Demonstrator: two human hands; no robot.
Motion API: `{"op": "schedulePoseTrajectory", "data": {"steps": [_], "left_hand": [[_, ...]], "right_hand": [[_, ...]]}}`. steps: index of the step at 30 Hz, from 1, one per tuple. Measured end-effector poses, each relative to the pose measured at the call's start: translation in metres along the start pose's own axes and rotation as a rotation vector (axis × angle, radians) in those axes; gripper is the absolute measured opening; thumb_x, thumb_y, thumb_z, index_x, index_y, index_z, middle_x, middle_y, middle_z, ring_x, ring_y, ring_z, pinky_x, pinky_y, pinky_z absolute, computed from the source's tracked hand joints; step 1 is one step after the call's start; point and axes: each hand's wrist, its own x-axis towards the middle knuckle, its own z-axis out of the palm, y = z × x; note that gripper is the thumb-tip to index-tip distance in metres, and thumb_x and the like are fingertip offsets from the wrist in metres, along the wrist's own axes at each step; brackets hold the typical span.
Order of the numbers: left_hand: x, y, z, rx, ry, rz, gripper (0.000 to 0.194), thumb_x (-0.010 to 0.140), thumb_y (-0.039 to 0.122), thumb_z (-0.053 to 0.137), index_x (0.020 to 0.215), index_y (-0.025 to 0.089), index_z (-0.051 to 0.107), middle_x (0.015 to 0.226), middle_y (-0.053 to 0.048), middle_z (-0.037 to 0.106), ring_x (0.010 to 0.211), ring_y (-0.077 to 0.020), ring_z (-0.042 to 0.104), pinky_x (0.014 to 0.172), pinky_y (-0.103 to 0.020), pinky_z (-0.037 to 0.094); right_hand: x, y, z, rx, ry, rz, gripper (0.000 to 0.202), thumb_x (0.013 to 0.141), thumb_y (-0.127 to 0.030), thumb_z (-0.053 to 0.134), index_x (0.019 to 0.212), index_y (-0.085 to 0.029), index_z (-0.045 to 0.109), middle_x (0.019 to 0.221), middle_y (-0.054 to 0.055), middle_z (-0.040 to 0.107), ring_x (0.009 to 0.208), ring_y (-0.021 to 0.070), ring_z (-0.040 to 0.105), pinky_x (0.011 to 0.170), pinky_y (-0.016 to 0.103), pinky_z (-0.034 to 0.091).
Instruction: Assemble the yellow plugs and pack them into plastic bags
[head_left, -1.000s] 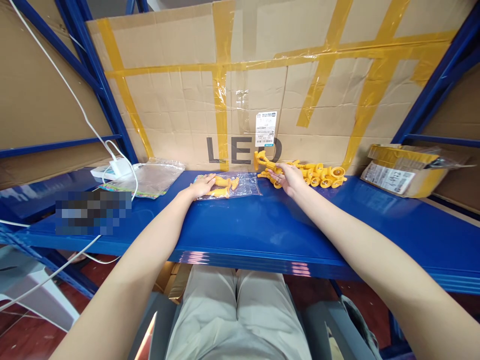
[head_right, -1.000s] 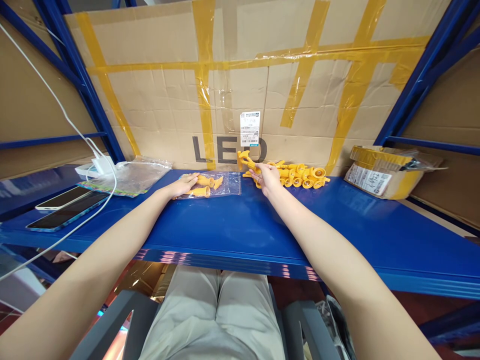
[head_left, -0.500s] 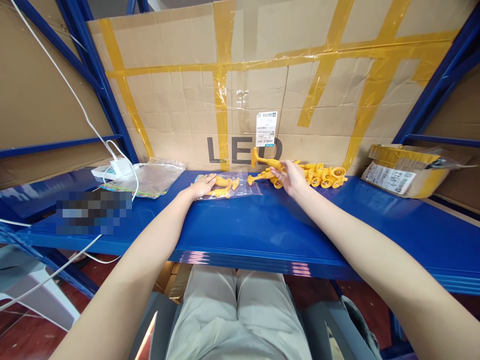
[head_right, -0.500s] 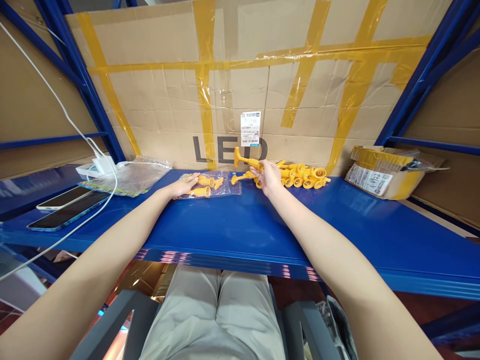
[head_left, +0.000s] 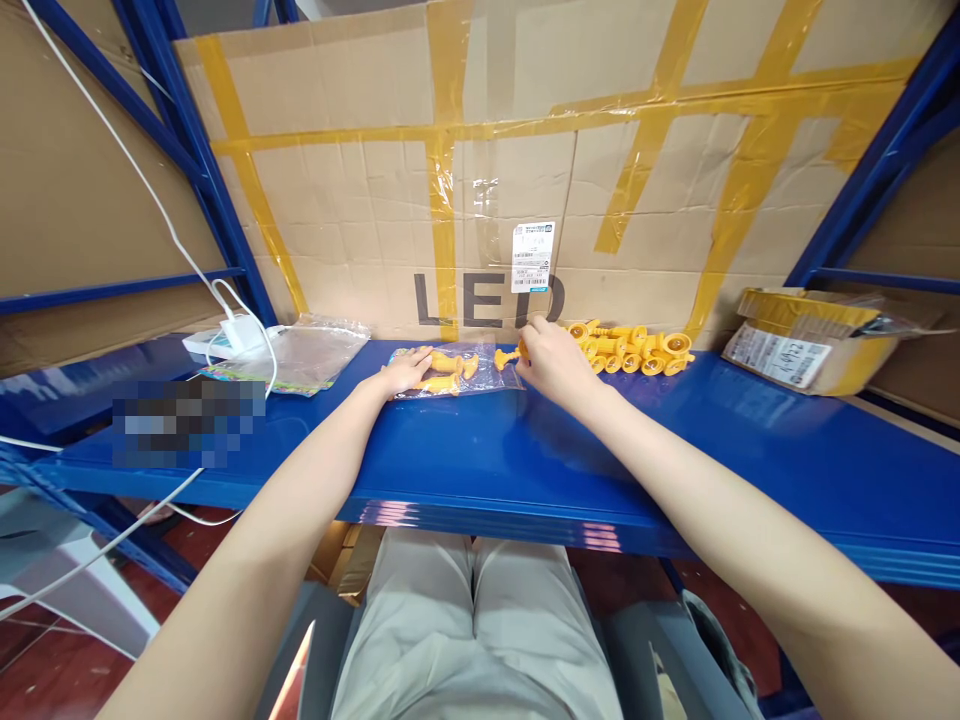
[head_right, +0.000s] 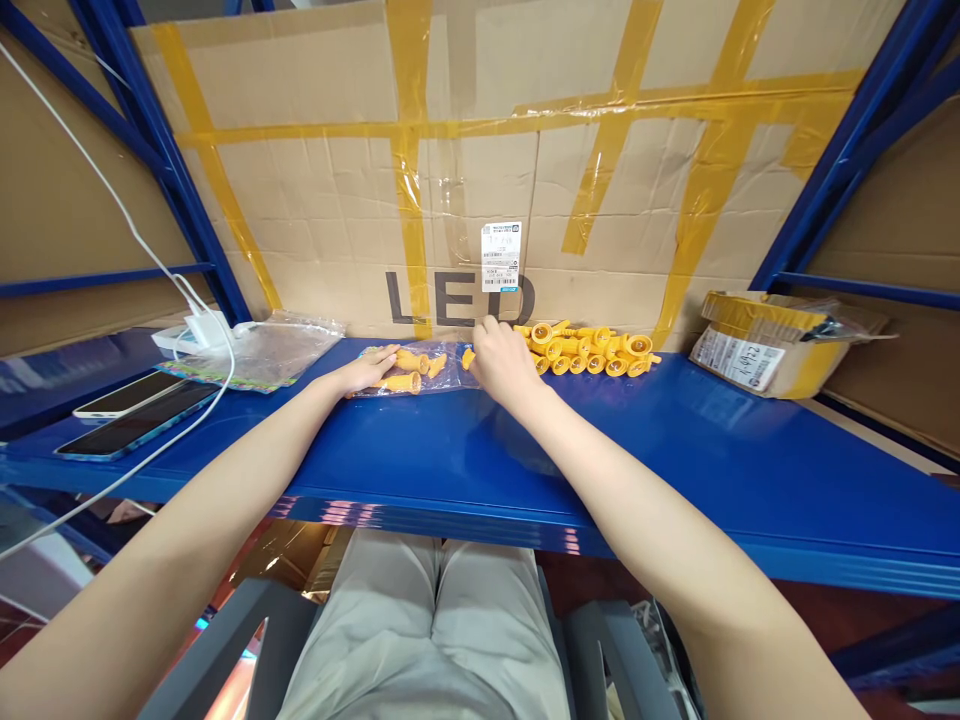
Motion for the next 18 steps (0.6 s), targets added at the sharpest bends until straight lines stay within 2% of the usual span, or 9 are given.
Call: {"op": "schedulePoseTrajectory", "data": {"steps": [4, 9, 13, 15, 18], "left_hand": [[-0.001, 0.0, -0.001, 0.004, 0.004, 0.001, 0.071, 0.088, 0.06, 0.01, 0.148, 0.026, 0.027, 0.154, -0.004, 0.024, 0.143, -0.0237, 0.018, 0.114, -0.044, 0.019], [0.0, -0.001, 0.0, -0.025, 0.005, 0.008, 0.07, 0.088, 0.059, 0.012, 0.148, 0.026, 0.027, 0.155, -0.004, 0.023, 0.144, -0.0232, 0.017, 0.114, -0.044, 0.019], [0.001, -0.001, 0.001, -0.044, 0.03, 0.011, 0.069, 0.088, 0.059, 0.012, 0.148, 0.029, 0.028, 0.153, -0.002, 0.027, 0.144, -0.0219, 0.018, 0.114, -0.043, 0.018], [0.0, 0.001, 0.001, -0.045, 0.033, 0.011, 0.069, 0.088, 0.06, 0.012, 0.147, 0.029, 0.029, 0.153, -0.001, 0.028, 0.144, -0.0218, 0.018, 0.114, -0.043, 0.018], [-0.003, 0.002, -0.001, -0.036, 0.015, 0.001, 0.07, 0.088, 0.06, 0.011, 0.148, 0.028, 0.029, 0.154, -0.001, 0.026, 0.144, -0.0228, 0.017, 0.114, -0.043, 0.019]], "right_hand": [[-0.008, -0.017, -0.002, -0.105, -0.171, 0.002, 0.025, 0.081, -0.012, 0.049, 0.103, -0.007, 0.06, 0.104, 0.02, 0.058, 0.097, 0.0308, 0.056, 0.078, 0.037, 0.039], [-0.011, -0.02, 0.005, 0.026, -0.321, 0.04, 0.03, 0.082, -0.014, 0.048, 0.109, -0.009, 0.06, 0.112, 0.022, 0.056, 0.101, 0.0328, 0.057, 0.079, 0.038, 0.042], [-0.004, -0.01, 0.017, 0.264, -0.423, 0.041, 0.032, 0.086, -0.017, 0.044, 0.112, -0.011, 0.061, 0.12, 0.018, 0.058, 0.105, 0.0285, 0.058, 0.084, 0.034, 0.044], [0.0, -0.001, 0.022, 0.361, -0.447, 0.045, 0.033, 0.085, -0.013, 0.042, 0.111, -0.011, 0.062, 0.12, 0.015, 0.06, 0.108, 0.0251, 0.058, 0.088, 0.03, 0.043], [0.002, 0.014, 0.029, 0.345, -0.439, 0.046, 0.042, 0.081, -0.005, 0.043, 0.116, -0.015, 0.062, 0.125, 0.012, 0.06, 0.114, 0.0251, 0.055, 0.091, 0.031, 0.041]]}}
